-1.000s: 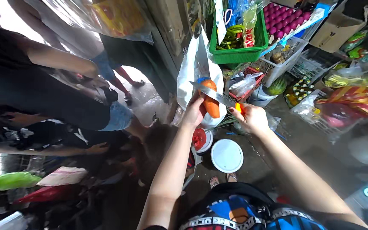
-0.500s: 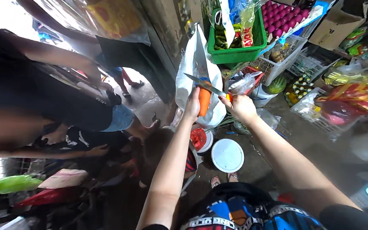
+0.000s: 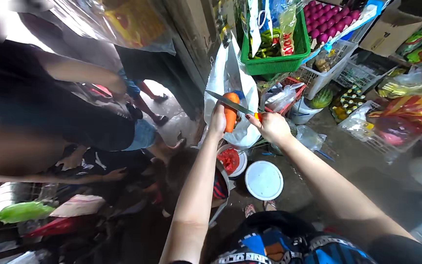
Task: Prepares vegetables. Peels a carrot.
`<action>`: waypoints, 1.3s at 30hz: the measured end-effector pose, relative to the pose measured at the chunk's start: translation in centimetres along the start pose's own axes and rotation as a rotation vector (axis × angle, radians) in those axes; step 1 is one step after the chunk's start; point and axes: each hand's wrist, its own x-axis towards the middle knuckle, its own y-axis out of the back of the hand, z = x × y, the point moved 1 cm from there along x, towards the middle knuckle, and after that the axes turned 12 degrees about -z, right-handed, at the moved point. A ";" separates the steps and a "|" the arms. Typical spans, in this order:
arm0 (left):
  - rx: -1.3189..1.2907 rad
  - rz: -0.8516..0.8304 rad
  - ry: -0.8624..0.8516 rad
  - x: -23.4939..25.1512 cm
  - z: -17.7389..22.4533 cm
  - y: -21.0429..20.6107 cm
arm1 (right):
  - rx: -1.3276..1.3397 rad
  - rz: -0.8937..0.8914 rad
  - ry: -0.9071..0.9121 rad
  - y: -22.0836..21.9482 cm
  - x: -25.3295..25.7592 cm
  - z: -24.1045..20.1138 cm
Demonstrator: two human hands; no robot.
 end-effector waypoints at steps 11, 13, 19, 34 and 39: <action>-0.023 -0.149 0.031 -0.9 1.2 -0.7 | 0.258 -0.008 -0.125 -1.3 5.2 3.6; -0.068 -0.126 0.035 -0.3 1.2 -0.2 | 0.315 0.077 -0.044 -1.3 3.7 2.7; -0.076 -0.031 0.003 -0.6 1.0 0.2 | 0.112 0.117 0.169 -0.9 0.3 0.1; -0.344 0.025 0.051 -0.7 1.2 0.1 | -0.013 0.111 0.156 -0.6 3.3 -0.4; -0.369 0.065 0.067 0.0 0.3 0.7 | 0.005 -0.070 0.045 -0.3 5.1 -0.9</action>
